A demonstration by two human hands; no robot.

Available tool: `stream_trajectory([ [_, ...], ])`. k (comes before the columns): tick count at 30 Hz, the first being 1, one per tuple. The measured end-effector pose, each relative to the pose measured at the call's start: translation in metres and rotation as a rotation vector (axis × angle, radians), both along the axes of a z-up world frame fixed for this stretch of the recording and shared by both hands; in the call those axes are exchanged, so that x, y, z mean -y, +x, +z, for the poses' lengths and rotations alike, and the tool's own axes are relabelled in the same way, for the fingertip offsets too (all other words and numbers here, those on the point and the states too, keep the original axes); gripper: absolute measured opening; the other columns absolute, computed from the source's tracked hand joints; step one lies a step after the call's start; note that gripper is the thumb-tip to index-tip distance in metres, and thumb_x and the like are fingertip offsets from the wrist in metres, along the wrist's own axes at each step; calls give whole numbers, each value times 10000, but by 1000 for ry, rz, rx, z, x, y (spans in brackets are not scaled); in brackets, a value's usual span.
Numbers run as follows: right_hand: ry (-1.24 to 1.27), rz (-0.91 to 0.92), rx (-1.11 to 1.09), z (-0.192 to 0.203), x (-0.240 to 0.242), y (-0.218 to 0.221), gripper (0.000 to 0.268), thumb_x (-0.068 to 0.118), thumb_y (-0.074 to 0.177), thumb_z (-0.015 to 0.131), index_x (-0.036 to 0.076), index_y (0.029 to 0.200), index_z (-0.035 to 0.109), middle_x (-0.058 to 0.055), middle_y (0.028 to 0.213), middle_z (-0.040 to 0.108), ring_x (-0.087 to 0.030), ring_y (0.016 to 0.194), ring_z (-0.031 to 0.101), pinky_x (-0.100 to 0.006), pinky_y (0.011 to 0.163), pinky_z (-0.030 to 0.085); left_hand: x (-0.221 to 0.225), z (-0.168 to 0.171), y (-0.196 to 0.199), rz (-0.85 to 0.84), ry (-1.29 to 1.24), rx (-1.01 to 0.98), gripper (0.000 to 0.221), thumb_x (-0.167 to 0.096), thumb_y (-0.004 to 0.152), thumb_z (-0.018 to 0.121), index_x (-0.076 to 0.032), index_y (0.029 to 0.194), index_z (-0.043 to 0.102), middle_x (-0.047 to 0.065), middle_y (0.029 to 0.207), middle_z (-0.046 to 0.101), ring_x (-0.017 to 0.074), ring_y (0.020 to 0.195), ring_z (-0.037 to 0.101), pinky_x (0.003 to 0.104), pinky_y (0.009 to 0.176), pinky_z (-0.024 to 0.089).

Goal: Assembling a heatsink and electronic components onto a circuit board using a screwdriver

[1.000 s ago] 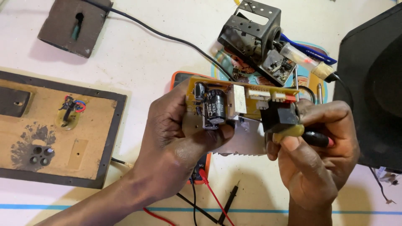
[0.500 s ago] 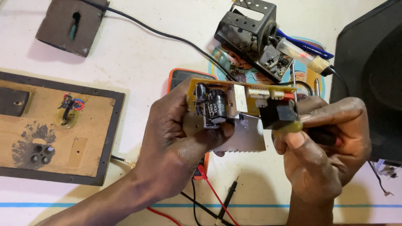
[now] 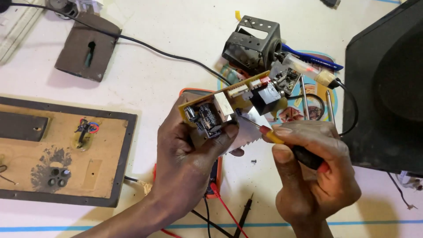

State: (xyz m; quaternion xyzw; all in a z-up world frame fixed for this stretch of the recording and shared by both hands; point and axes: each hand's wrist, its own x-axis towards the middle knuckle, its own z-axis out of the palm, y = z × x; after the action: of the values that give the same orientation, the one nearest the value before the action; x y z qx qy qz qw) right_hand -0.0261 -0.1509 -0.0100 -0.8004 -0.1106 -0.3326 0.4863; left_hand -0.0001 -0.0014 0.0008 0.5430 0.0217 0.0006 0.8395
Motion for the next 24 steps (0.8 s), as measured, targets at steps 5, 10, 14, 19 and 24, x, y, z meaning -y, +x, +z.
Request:
stream_trajectory([
  [5,-120,3,43,1,1,4,182,143,969,614,-35,1007,613,-180,952,716,-305,914,702,-428,987,525,2,0,-2,7,30,33,257,-59,865,713,-78,1097,604,76,957,665,185,821,689,361,595,696],
  [10,-130,12,50,1,-1,3,168,129,976,617,-29,1034,622,-167,988,728,-284,932,676,-430,1007,530,2,0,-3,7,8,29,258,-42,859,715,-75,1094,614,86,972,674,198,827,695,364,596,690],
  [14,-110,9,-4,3,0,2,145,89,966,643,-36,1038,630,-181,997,734,-290,960,681,-413,1005,524,1,-1,-3,9,-12,45,255,-37,851,716,-72,1084,618,77,980,653,190,824,677,358,596,680],
  [19,-137,9,2,1,2,3,155,77,954,668,-44,1051,657,-189,1028,732,-318,999,678,-430,1008,555,0,-1,-2,9,-18,48,266,-73,856,720,-62,1100,612,73,988,647,206,826,693,358,595,675],
  [24,-195,43,22,5,2,4,125,58,941,677,-39,1020,674,-180,1023,746,-312,979,705,-430,964,580,2,-4,-2,41,-38,39,276,-16,850,711,-45,1095,587,93,956,659,213,784,683,366,562,675],
])
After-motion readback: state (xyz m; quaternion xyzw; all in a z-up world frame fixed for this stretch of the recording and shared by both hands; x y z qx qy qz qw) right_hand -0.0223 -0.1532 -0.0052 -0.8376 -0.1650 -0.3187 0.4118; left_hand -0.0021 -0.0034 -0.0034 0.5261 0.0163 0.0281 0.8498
